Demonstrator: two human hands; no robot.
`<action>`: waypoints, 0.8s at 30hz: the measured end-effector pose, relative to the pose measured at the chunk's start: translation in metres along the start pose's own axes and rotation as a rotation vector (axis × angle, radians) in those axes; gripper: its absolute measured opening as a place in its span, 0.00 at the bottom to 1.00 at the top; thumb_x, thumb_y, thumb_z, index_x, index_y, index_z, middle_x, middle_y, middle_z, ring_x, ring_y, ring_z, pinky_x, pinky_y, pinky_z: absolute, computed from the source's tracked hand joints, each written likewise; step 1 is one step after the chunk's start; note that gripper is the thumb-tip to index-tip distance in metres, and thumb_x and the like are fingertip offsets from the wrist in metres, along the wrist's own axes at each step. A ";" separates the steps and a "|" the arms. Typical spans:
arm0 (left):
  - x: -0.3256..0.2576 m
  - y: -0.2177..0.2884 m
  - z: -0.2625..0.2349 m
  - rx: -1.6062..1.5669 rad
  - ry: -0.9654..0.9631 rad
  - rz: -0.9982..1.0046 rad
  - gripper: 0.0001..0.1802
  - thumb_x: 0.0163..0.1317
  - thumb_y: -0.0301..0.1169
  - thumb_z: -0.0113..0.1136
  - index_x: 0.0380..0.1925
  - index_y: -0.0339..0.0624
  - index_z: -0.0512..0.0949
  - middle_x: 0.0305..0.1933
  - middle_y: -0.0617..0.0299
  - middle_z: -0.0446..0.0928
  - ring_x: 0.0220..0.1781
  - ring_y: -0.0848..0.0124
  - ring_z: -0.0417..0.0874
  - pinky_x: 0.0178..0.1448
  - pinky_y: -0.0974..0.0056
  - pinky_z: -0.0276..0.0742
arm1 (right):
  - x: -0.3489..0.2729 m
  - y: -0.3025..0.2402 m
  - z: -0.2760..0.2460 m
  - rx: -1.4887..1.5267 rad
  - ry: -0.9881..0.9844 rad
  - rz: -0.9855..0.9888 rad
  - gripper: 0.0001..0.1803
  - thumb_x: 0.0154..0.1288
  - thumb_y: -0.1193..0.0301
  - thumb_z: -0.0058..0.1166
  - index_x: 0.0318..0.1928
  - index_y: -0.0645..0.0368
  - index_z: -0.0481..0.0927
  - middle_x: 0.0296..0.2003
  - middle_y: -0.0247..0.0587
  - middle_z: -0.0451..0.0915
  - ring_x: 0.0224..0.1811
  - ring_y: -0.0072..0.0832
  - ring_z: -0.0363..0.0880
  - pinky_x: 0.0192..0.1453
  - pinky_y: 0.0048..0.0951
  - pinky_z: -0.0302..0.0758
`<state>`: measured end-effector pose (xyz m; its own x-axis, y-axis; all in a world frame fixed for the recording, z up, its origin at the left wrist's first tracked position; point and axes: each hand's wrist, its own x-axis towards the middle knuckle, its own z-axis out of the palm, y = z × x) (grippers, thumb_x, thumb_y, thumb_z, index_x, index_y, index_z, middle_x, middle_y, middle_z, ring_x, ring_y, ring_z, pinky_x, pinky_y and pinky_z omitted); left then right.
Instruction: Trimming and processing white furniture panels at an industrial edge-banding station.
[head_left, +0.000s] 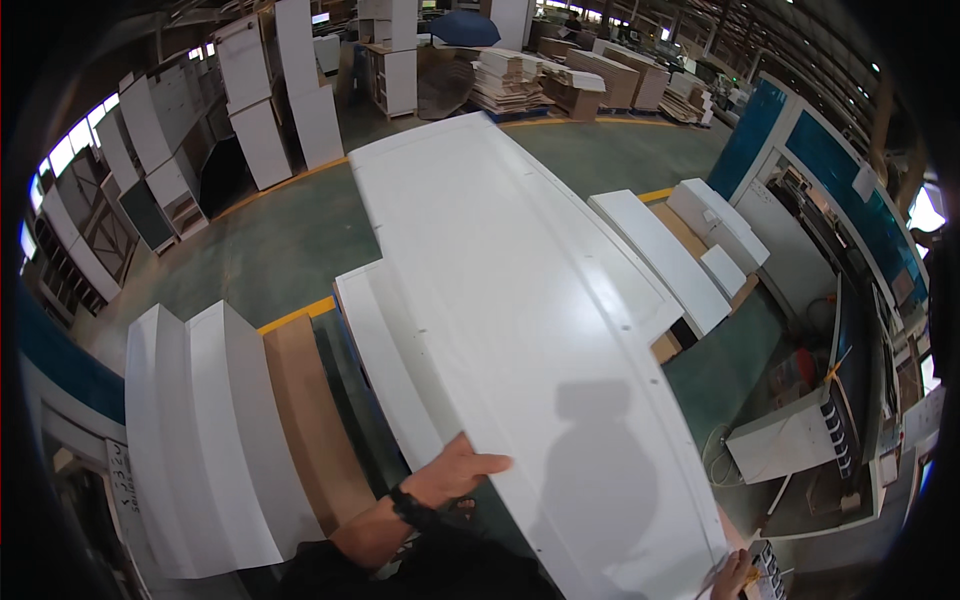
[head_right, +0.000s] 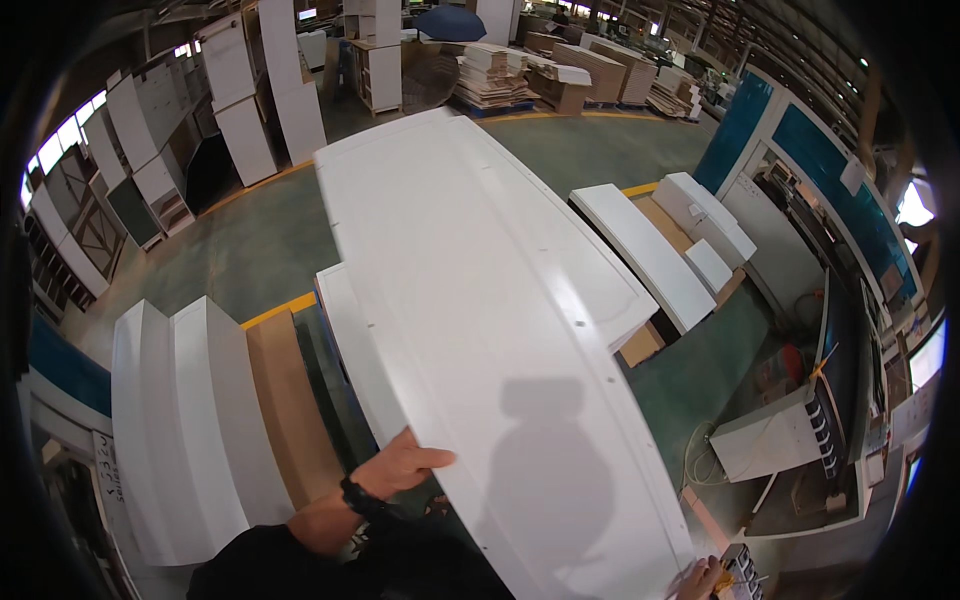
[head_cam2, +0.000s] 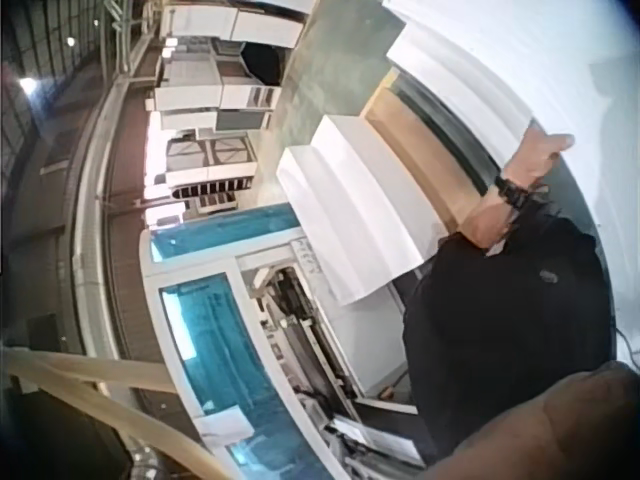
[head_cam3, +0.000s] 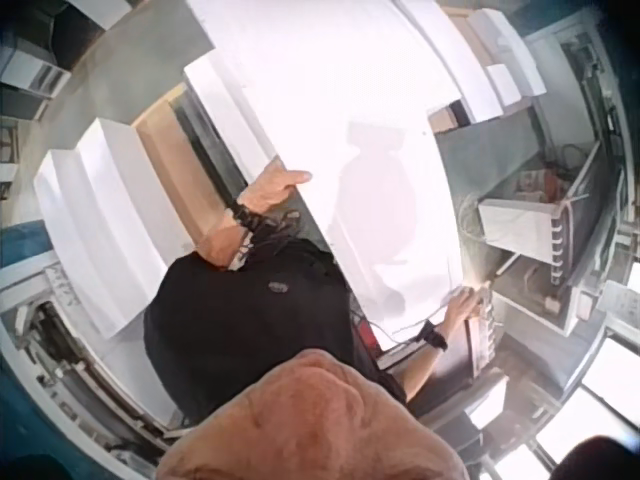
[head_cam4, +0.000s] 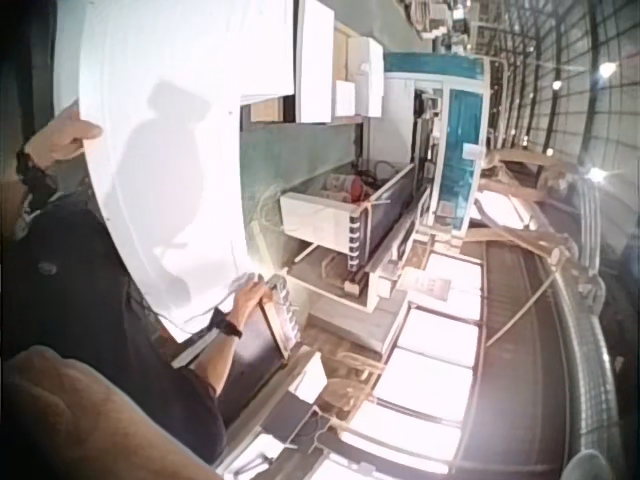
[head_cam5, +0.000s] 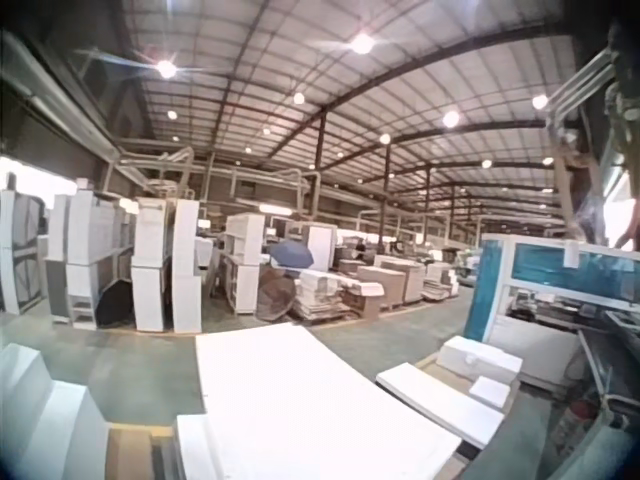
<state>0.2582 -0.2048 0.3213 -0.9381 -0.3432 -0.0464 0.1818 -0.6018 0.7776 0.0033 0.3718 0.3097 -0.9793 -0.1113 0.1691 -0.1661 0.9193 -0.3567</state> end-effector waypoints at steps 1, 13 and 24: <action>-0.005 0.008 -0.010 0.027 0.093 0.026 0.30 0.67 0.22 0.64 0.69 0.32 0.71 0.67 0.58 0.77 0.68 0.64 0.78 0.72 0.57 0.72 | 0.005 0.009 0.025 0.090 -0.034 0.071 0.31 0.82 0.56 0.48 0.68 0.72 0.72 0.65 0.65 0.75 0.65 0.52 0.75 0.70 0.45 0.72; -0.011 -0.026 -0.142 -0.044 0.536 -0.031 0.27 0.67 0.22 0.63 0.66 0.32 0.72 0.62 0.54 0.81 0.64 0.61 0.82 0.69 0.56 0.76 | 0.019 -0.071 0.198 0.255 -0.870 0.643 0.40 0.81 0.45 0.44 0.73 0.71 0.66 0.69 0.63 0.73 0.70 0.46 0.73 0.73 0.35 0.69; 0.120 -0.150 -0.315 -0.223 0.935 -0.096 0.14 0.80 0.29 0.49 0.56 0.29 0.73 0.58 0.50 0.79 0.59 0.58 0.83 0.67 0.57 0.79 | -0.023 -0.146 0.458 0.908 -0.303 0.791 0.31 0.79 0.51 0.51 0.43 0.76 0.80 0.40 0.47 0.85 0.37 0.33 0.81 0.43 0.37 0.78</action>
<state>0.2109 -0.3835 0.0016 -0.3554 -0.6628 -0.6591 0.2591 -0.7473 0.6118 -0.0033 0.0678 -0.0626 -0.8142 0.1607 -0.5579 0.5803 0.1933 -0.7911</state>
